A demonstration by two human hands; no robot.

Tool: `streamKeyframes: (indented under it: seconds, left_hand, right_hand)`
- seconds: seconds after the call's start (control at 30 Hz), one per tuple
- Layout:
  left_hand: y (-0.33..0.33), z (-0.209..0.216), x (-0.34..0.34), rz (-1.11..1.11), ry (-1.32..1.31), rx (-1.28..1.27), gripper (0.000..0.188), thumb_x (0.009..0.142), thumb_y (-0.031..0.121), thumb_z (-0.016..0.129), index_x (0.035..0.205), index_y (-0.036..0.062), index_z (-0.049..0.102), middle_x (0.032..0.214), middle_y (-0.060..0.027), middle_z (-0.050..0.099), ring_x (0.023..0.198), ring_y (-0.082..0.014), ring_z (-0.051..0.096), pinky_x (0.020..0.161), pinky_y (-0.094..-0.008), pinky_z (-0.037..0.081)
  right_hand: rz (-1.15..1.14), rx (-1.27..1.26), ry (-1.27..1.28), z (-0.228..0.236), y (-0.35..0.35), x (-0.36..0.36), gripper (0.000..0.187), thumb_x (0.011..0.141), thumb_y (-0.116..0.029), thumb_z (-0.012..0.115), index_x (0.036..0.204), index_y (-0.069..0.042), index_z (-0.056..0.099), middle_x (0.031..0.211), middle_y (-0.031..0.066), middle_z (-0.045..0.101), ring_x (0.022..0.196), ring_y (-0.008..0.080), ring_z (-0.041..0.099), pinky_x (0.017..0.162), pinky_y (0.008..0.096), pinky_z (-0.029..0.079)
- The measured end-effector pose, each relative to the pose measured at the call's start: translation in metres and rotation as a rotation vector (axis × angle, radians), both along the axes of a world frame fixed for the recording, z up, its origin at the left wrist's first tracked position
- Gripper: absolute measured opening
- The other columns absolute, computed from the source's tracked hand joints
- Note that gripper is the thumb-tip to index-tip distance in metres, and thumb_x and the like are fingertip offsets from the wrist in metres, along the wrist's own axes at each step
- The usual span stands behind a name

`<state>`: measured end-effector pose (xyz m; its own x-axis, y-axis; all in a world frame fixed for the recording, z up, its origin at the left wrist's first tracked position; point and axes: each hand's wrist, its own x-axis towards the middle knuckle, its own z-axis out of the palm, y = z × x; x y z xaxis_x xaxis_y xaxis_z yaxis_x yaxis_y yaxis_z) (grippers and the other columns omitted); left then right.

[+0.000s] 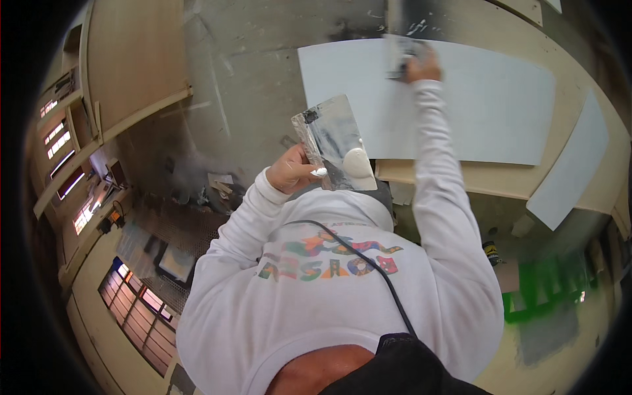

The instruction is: Applying white wood putty or filler to white furniture boards using a hand-held spreader.

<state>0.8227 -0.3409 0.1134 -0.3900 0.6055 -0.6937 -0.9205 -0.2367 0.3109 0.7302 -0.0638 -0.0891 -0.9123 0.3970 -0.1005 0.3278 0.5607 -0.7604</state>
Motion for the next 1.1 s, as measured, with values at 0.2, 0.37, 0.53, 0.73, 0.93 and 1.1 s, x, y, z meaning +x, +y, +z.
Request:
streamKeyframes:
  seconds: [0.2, 0.37, 0.53, 0.73, 0.93, 1.1]
  left_hand:
    - [-0.053, 0.009, 0.023, 0.12, 0.118, -0.044, 0.032, 0.077, 0.004, 0.052, 0.108, 0.0015, 0.045, 0.101, -0.0081, 0.055, 0.089, -0.0166, 0.055, 0.076, -0.0308, 0.045]
    - [-0.094, 0.005, 0.015, 0.356, 0.417, -0.121, 0.021, 0.081, 0.006, 0.047, 0.102, 0.0001, 0.047, 0.093, -0.0073, 0.056, 0.082, -0.0153, 0.056, 0.07, -0.0301, 0.048]
    - [-0.093, 0.028, 0.009, 0.363, 0.52, -0.012, 0.019, 0.083, 0.009, 0.047, 0.099, -0.0002, 0.047, 0.09, -0.0073, 0.056, 0.08, -0.0155, 0.057, 0.07, -0.0286, 0.049]
    - [-0.083, 0.062, -0.007, 0.1, 0.831, 0.09, 0.022, 0.083, 0.007, 0.045, 0.104, -0.0003, 0.044, 0.093, -0.0085, 0.055, 0.081, -0.0155, 0.056, 0.069, -0.0285, 0.049]
    - [-0.083, 0.095, -0.03, -0.151, 1.066, 0.064, 0.021, 0.084, 0.003, 0.041, 0.104, -0.0013, 0.042, 0.092, -0.0077, 0.055, 0.076, -0.0138, 0.055, 0.065, -0.025, 0.047]
    - [-0.076, 0.1, -0.039, -0.283, 1.114, 0.058, 0.019, 0.084, 0.003, 0.041, 0.102, -0.0019, 0.042, 0.087, -0.006, 0.055, 0.071, -0.012, 0.054, 0.06, -0.0241, 0.045]
  right_hand:
    - [0.537, -0.063, -0.552, 0.056, -0.183, 0.055, 0.037, 0.067, -0.016, 0.058, 0.1, -0.003, 0.044, 0.093, 0.0216, 0.055, 0.085, 0.0347, 0.055, 0.075, 0.04, 0.044]
    - [-0.065, -1.106, -0.091, 0.068, -0.109, 0.131, 0.038, 0.068, 0.0, 0.059, 0.103, 0.002, 0.042, 0.089, 0.0129, 0.056, 0.072, 0.0189, 0.058, 0.058, 0.0293, 0.052]
    - [-0.082, -1.257, 0.136, 0.22, -0.128, 0.155, 0.029, 0.072, 0.004, 0.054, 0.099, 0.002, 0.046, 0.089, 0.012, 0.057, 0.073, 0.0179, 0.059, 0.061, 0.0283, 0.051]
    - [-0.263, -0.938, 0.413, 0.261, -0.173, 0.16, 0.024, 0.069, 0.005, 0.055, 0.092, 0.002, 0.048, 0.083, 0.0091, 0.057, 0.072, 0.0144, 0.056, 0.066, 0.0252, 0.048]
    - [-0.33, -1.0, 0.539, 0.261, -0.183, 0.171, 0.024, 0.07, 0.006, 0.055, 0.092, 0.002, 0.047, 0.081, 0.0083, 0.057, 0.069, 0.0133, 0.056, 0.064, 0.0248, 0.048]
    - [-0.363, -1.145, 0.66, 0.253, -0.187, 0.173, 0.024, 0.074, 0.007, 0.051, 0.097, 0.005, 0.047, 0.084, 0.0136, 0.059, 0.067, 0.0193, 0.06, 0.057, 0.0286, 0.052]
